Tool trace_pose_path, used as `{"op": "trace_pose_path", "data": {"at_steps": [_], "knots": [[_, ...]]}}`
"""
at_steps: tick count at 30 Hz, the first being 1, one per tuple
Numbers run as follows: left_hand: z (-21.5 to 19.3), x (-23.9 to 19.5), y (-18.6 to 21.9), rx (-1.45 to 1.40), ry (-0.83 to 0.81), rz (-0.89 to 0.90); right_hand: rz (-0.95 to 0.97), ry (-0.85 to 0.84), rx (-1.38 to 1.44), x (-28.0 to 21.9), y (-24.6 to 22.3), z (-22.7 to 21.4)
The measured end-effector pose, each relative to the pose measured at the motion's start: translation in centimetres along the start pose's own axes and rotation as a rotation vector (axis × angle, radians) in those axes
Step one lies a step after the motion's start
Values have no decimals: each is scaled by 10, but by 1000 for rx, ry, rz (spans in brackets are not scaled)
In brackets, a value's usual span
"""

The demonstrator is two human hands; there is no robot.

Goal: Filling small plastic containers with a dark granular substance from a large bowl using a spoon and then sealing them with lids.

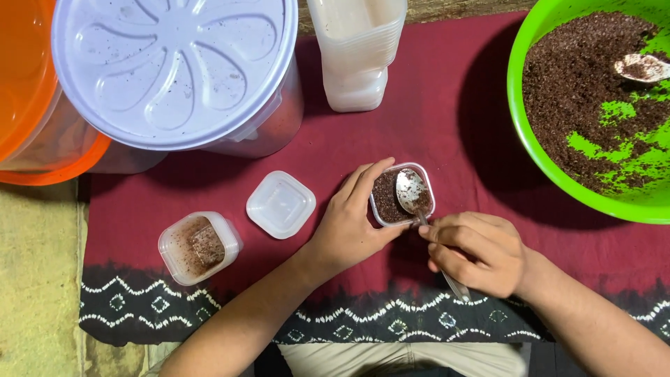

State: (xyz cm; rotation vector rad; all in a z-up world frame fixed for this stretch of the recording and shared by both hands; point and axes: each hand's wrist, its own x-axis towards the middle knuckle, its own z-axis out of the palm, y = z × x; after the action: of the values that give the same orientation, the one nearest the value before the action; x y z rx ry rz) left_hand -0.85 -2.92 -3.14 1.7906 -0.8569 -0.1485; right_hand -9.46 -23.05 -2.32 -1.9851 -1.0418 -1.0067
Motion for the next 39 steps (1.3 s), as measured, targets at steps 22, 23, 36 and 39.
{"op": "trace_pose_path", "data": {"at_steps": [22,23,36,39], "knots": [[-2,3,2,-26,16,17,85,15,56,-4,3,3],[-3,2,2,-28,15,16,110,18,77,-4,3,3],[-8,2,3,-97,-65,-43,17,-52,126,-3,1,8],[-8,1,-2,-91,-99,-69,49,-59,172,-5,4,7]]}}
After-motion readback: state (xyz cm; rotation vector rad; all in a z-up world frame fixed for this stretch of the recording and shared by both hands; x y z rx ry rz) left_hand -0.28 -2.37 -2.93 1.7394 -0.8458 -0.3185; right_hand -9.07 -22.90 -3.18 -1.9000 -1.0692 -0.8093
